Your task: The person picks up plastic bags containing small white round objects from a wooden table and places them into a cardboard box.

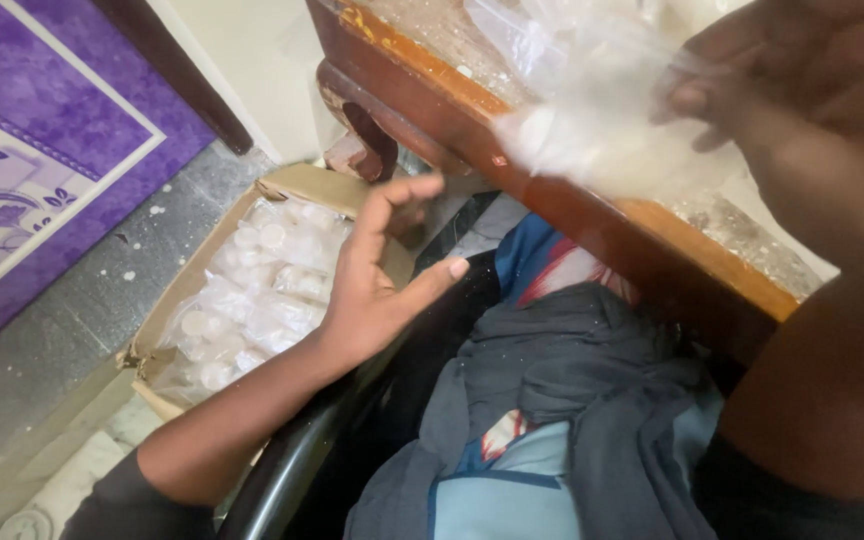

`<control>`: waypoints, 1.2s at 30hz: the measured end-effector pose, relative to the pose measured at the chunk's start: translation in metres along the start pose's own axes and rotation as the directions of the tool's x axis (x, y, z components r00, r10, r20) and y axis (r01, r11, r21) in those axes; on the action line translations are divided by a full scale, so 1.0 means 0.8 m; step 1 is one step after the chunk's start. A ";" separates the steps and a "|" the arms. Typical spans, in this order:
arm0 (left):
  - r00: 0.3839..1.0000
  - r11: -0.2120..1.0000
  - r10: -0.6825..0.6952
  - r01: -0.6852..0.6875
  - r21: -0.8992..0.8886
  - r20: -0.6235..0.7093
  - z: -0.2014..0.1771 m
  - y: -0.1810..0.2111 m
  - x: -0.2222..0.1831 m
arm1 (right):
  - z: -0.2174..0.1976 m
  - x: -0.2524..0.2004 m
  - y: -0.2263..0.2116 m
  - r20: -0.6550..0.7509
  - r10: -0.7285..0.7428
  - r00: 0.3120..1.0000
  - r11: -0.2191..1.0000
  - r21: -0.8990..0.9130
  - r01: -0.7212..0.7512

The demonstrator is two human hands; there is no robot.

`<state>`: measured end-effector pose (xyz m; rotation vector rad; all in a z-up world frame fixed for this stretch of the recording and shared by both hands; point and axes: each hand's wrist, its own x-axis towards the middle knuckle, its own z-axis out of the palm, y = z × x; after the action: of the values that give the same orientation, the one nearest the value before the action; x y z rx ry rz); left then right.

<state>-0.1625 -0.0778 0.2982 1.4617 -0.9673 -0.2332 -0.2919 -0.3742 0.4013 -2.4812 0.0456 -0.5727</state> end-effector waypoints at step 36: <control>0.801 0.373 -0.514 0.531 -0.761 0.307 -0.048 -0.026 0.040 | 0.197 0.048 -0.030 0.454 0.214 0.865 0.215 0.842 -0.495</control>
<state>-0.1085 -0.0750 0.2995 0.7955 -0.2325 -1.0482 -0.1949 -0.2756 0.3136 -1.2108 0.1423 0.0092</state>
